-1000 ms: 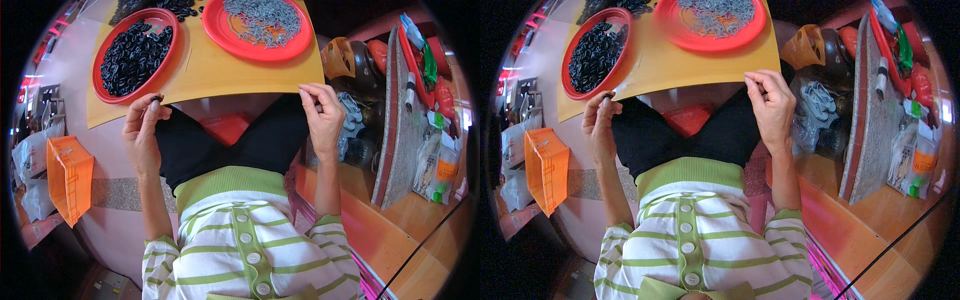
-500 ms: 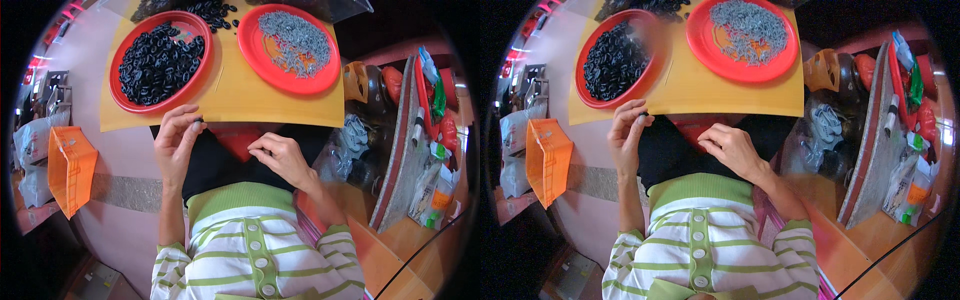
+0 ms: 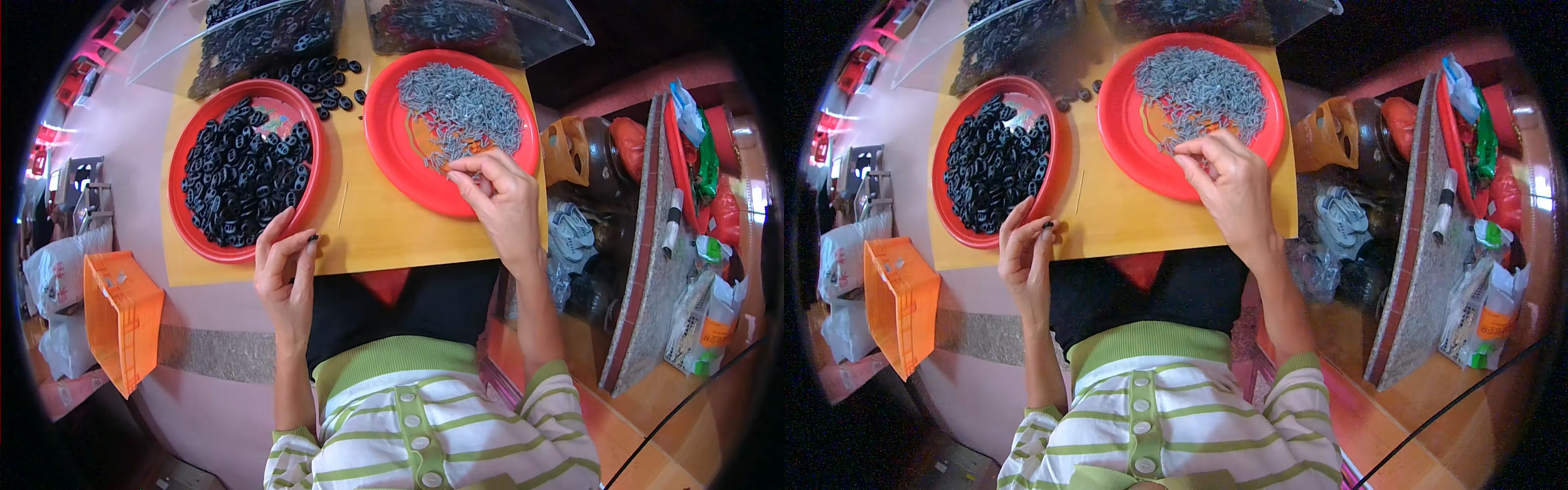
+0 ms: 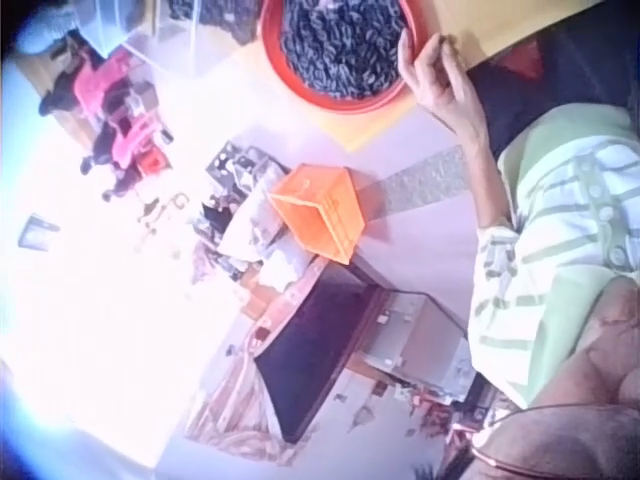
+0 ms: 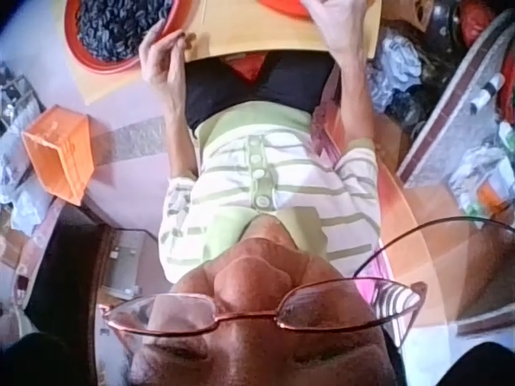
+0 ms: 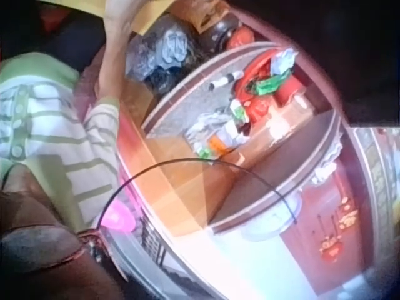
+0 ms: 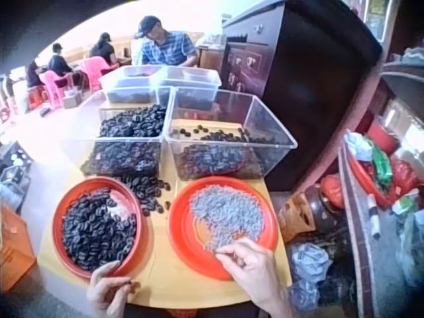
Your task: The person assembles small black plastic rings by hand, inserting grey plastic components into them.
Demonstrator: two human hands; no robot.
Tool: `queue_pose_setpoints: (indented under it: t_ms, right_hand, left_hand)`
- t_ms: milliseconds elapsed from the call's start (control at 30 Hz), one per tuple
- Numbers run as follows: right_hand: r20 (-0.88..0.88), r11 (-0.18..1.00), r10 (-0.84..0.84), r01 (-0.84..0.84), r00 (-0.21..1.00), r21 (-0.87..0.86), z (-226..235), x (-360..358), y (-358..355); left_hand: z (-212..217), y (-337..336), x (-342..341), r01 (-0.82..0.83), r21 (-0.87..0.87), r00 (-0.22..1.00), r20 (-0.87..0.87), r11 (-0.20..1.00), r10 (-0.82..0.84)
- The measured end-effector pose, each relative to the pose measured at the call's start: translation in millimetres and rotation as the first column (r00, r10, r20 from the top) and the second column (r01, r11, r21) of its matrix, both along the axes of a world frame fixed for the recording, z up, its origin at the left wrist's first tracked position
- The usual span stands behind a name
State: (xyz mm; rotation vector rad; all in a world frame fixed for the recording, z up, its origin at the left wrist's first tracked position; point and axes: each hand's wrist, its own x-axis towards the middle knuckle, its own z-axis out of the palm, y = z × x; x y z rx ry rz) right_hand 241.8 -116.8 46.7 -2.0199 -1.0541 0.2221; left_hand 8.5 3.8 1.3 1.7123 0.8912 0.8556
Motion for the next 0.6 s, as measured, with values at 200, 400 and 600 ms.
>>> queue_pose_setpoints:
  t_ms: [200, 400, 600]
  right_hand:
    - [0.075, 0.992, 0.120, -0.123, 0.990, 0.032, -23, 19, 25]
    - [0.095, 0.996, 0.087, -0.088, 0.992, -0.002, -21, 34, 45]
    - [0.202, 0.988, 0.140, -0.122, 0.969, -0.100, -19, 34, 53]
  left_hand:
    - [1, 0, 3, -0.024, -0.068, 0.999, 0.036, 0.997, 0.026]
    - [8, -3, 5, 0.036, 0.021, 0.999, -0.032, 0.999, -0.035]
    - [11, -14, 3, 0.174, -0.059, 0.984, -0.028, 0.983, -0.176]
